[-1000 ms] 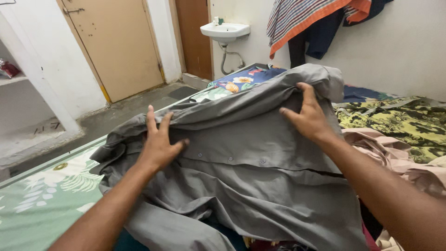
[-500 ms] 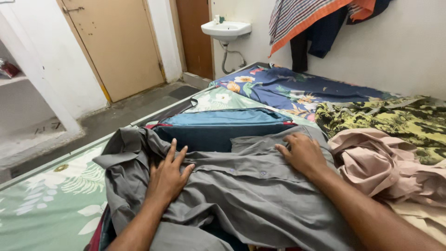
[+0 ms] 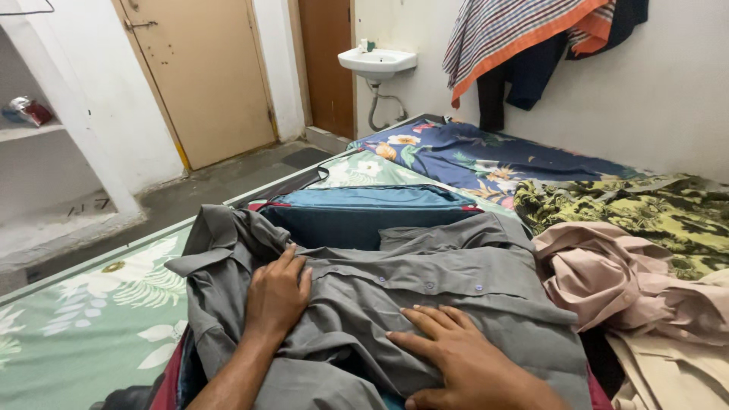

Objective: The person buttons a pink shirt, folds it, and places it into a suitcase before handling other garments including a yellow cloth and a gray shirt.

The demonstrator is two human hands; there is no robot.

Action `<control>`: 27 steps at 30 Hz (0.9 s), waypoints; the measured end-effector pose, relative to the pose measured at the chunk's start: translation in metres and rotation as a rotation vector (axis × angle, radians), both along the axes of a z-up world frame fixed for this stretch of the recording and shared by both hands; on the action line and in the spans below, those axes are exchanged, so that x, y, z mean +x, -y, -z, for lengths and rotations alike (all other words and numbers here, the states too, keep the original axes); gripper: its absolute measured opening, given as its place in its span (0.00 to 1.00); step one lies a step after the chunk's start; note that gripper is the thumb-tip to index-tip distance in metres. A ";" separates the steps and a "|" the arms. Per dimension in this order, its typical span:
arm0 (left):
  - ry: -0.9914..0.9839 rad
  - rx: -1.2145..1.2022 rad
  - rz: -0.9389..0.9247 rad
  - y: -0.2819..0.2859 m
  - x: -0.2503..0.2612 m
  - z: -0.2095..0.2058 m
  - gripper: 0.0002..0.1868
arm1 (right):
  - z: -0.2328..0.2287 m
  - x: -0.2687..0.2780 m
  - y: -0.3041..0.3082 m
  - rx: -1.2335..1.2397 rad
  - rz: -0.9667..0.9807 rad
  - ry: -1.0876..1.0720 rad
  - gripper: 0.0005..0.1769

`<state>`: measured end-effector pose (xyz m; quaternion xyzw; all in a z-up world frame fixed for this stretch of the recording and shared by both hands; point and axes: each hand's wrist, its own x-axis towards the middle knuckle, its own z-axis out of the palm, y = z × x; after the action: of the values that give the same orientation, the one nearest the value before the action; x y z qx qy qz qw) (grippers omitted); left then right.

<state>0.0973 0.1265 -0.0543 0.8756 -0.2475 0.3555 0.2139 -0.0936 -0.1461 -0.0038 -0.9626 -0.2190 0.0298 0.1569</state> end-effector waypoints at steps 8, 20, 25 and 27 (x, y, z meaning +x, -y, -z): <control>0.021 -0.008 -0.016 0.000 -0.003 0.003 0.18 | 0.016 0.005 -0.006 0.081 0.094 0.096 0.40; 0.048 -0.001 -0.047 -0.001 -0.024 -0.002 0.18 | 0.035 0.006 -0.005 0.176 0.203 0.167 0.27; -0.004 0.016 -0.040 -0.003 -0.026 0.001 0.17 | 0.038 0.010 -0.004 0.149 0.164 0.217 0.24; -0.009 0.029 -0.031 -0.003 -0.026 0.006 0.16 | 0.038 0.008 -0.004 0.139 0.174 0.209 0.25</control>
<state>0.0712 0.1297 -0.0601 0.8839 -0.2379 0.3511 0.1969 -0.0851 -0.1426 -0.0421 -0.9625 -0.1513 -0.0997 0.2017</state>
